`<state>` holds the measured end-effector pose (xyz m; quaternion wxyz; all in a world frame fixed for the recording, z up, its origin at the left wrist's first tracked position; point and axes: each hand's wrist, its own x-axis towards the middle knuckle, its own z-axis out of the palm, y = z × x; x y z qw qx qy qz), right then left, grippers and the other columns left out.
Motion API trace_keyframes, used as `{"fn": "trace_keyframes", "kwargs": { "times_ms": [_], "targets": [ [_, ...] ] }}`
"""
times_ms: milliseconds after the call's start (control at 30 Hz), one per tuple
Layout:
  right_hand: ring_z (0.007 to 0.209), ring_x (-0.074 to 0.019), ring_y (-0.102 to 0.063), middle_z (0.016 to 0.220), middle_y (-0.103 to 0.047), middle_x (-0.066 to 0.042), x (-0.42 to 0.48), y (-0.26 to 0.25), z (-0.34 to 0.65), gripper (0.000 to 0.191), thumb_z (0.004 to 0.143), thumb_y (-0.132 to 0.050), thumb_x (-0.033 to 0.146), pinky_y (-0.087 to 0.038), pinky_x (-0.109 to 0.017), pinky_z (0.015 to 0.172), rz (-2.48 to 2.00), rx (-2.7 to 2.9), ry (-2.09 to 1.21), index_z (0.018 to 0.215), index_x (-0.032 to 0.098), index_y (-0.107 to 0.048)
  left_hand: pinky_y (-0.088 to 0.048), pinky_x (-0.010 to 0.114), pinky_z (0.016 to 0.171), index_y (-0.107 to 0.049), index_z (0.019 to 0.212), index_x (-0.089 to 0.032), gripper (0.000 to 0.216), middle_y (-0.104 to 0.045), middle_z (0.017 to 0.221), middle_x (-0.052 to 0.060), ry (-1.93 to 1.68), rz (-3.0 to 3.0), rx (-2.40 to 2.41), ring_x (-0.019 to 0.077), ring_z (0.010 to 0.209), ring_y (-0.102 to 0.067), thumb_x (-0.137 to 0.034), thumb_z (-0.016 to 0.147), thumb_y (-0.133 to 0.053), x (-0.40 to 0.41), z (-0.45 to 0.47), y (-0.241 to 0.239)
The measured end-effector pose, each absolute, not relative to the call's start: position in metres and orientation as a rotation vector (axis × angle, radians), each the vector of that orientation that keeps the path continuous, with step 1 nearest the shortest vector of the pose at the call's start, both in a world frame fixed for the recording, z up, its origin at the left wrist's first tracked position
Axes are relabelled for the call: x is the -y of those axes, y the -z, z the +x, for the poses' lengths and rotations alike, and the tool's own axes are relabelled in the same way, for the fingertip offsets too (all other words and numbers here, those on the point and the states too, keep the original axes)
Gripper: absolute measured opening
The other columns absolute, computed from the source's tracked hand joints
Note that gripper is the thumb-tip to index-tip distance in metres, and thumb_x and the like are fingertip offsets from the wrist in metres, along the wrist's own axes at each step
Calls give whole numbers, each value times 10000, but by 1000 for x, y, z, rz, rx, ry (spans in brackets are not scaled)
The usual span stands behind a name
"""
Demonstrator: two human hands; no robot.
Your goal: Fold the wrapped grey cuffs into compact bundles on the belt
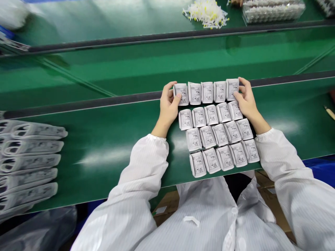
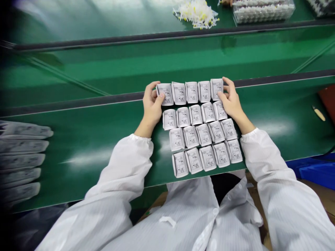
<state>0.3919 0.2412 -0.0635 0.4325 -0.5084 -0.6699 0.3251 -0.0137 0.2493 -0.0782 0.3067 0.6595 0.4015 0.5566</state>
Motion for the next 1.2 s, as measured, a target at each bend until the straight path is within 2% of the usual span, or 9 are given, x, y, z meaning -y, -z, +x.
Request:
{"fn": "trace_keyframes", "kwargs": {
  "times_ms": [233,333,500,667,933,1067,1200],
  "targets": [
    [1301,-381,-812,1707,-661,-89,-238,54,388,1069,987,-506,1062,-690,-703,1176,-1291,1715,-779,1867,491,-300,-692,495,1142,-633,1587,-341,713,-799,1287,100,-1473,1738,-1030,304,1245,-828,-816,1064,-729,-248,-10,72],
    [1300,-369,-808,1721,-649,-92,-237,52,386,1122,959,-489,1094,-684,-670,1190,-1291,1740,-791,1882,492,-277,-689,506,1154,-641,1585,-337,691,-799,1226,92,-1481,1745,-1031,295,1206,-829,-790,1072,-737,-247,-10,71],
    [1233,-362,-807,1619,-718,-95,-235,50,383,1143,914,-446,1146,-655,-695,1207,-1303,1669,-818,1842,483,-360,-691,495,1148,-644,1584,-320,669,-798,1195,84,-1493,1734,-1044,268,1129,-828,-749,1082,-754,-247,-11,74],
    [1188,-328,-800,1697,-662,-87,-235,50,384,1121,944,-392,1124,-682,-638,1154,-1298,1742,-805,1864,489,-310,-688,487,1152,-638,1591,-332,700,-786,1194,79,-1496,1734,-1028,270,1126,-823,-765,1058,-776,-247,-12,75],
    [1271,-374,-801,1551,-764,-88,-240,62,389,1101,928,-516,1118,-610,-689,1251,-1248,1644,-847,1799,451,-424,-682,488,1153,-633,1560,-318,724,-778,1284,99,-1468,1729,-1023,302,1213,-812,-790,1032,-785,-247,-11,72],
    [1262,-374,-806,1517,-790,-80,-243,67,394,1003,992,-556,1041,-609,-678,1234,-1192,1676,-840,1794,450,-442,-686,493,1128,-606,1592,-346,728,-775,1271,96,-1440,1743,-1084,308,1183,-814,-800,1044,-753,-247,-12,76],
    [1206,-359,-816,1450,-816,-73,-243,69,393,996,983,-583,1040,-633,-659,1195,-1206,1643,-825,1779,450,-471,-692,491,1090,-596,1610,-357,747,-768,1246,93,-1442,1757,-1082,303,1138,-811,-821,1043,-737,-249,-15,81]
  ]
}}
